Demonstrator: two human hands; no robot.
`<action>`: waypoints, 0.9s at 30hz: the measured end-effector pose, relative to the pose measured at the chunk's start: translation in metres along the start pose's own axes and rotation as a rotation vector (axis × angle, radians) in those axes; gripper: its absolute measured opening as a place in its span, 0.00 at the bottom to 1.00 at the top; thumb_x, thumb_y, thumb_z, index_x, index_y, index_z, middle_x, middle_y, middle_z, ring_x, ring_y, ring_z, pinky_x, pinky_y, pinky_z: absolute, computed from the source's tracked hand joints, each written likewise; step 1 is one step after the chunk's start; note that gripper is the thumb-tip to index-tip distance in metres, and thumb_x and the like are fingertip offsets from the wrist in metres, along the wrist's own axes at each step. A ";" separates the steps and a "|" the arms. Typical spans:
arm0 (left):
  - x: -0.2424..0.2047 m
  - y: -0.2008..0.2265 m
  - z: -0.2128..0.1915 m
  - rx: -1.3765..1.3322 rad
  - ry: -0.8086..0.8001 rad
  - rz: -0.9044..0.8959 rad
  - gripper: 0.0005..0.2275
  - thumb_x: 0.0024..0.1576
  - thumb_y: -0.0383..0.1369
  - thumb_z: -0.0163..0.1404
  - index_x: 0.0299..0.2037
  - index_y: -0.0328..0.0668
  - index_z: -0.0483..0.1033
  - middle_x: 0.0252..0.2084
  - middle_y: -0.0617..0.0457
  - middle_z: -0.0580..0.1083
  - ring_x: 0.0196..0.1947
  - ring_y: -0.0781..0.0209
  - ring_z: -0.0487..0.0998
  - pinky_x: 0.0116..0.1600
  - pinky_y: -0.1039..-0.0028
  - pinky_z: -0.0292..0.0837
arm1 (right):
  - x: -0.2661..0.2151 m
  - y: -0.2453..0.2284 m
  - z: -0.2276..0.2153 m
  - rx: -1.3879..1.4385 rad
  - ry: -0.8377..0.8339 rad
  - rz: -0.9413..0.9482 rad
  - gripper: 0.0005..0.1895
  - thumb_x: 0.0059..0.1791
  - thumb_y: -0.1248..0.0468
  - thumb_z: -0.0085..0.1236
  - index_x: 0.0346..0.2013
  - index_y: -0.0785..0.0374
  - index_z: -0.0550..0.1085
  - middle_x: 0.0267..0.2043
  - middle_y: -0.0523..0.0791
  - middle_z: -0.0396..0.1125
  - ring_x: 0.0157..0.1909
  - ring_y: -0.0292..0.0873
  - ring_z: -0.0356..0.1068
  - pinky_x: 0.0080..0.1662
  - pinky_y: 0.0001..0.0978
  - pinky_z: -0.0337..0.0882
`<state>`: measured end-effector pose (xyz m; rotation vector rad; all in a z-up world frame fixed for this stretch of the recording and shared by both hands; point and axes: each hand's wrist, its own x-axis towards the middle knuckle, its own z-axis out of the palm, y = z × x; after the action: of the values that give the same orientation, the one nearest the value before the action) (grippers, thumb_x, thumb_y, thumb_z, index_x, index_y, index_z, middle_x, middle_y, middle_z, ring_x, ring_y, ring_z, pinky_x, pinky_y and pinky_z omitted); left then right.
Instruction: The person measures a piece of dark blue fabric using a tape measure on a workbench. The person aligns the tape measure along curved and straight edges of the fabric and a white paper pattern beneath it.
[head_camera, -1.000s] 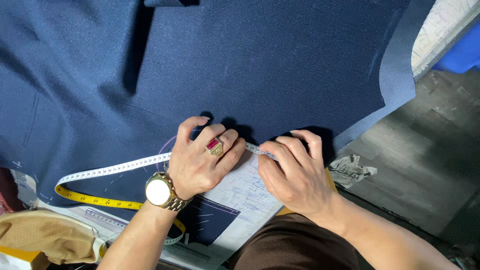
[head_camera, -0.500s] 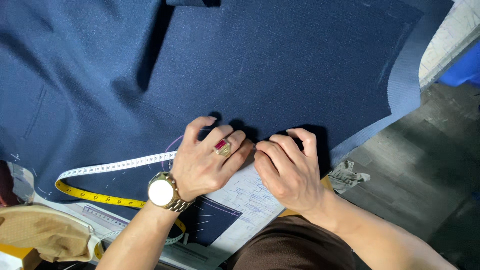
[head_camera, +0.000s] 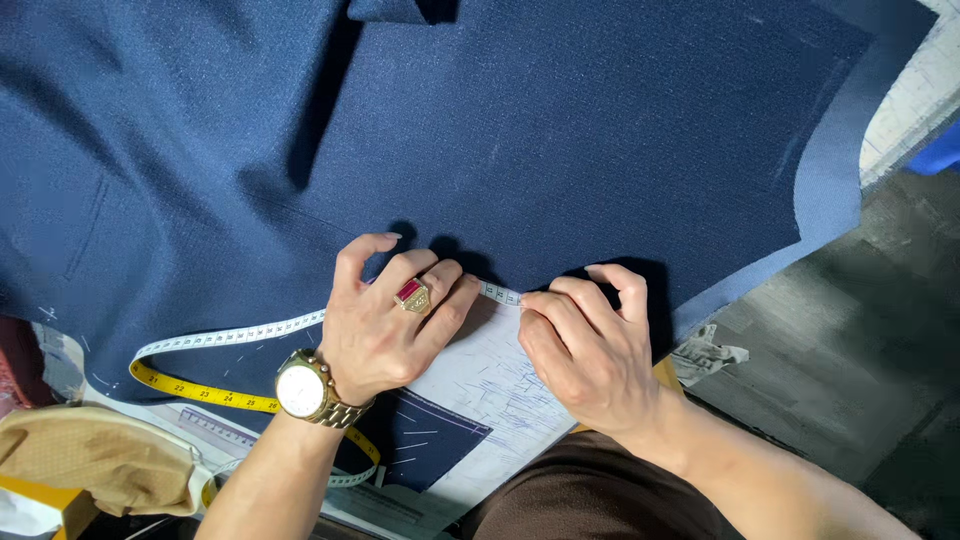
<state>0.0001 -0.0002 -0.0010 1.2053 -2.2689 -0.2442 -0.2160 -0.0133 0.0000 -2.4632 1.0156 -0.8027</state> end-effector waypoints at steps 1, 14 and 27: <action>0.000 0.000 0.000 0.000 0.000 0.000 0.10 0.67 0.25 0.44 0.36 0.39 0.79 0.33 0.46 0.72 0.35 0.50 0.74 0.56 0.48 0.65 | 0.000 0.000 0.000 0.000 0.000 0.000 0.10 0.51 0.75 0.52 0.25 0.65 0.71 0.31 0.48 0.67 0.33 0.49 0.68 0.50 0.53 0.68; 0.002 0.000 0.004 -0.004 0.014 -0.011 0.10 0.66 0.24 0.45 0.35 0.40 0.79 0.32 0.47 0.70 0.35 0.50 0.73 0.55 0.48 0.65 | 0.000 -0.001 0.000 -0.009 -0.018 0.007 0.10 0.52 0.74 0.52 0.26 0.65 0.71 0.32 0.48 0.67 0.34 0.49 0.68 0.51 0.53 0.68; -0.002 -0.002 0.007 -0.005 0.048 -0.019 0.10 0.66 0.27 0.47 0.31 0.41 0.77 0.31 0.48 0.69 0.34 0.50 0.72 0.54 0.49 0.66 | 0.024 -0.008 0.018 -0.016 -0.008 -0.067 0.11 0.52 0.74 0.52 0.25 0.64 0.71 0.32 0.48 0.66 0.34 0.49 0.68 0.43 0.48 0.70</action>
<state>-0.0013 -0.0010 -0.0083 1.2173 -2.2157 -0.2261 -0.1869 -0.0238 -0.0011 -2.5241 0.9448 -0.8079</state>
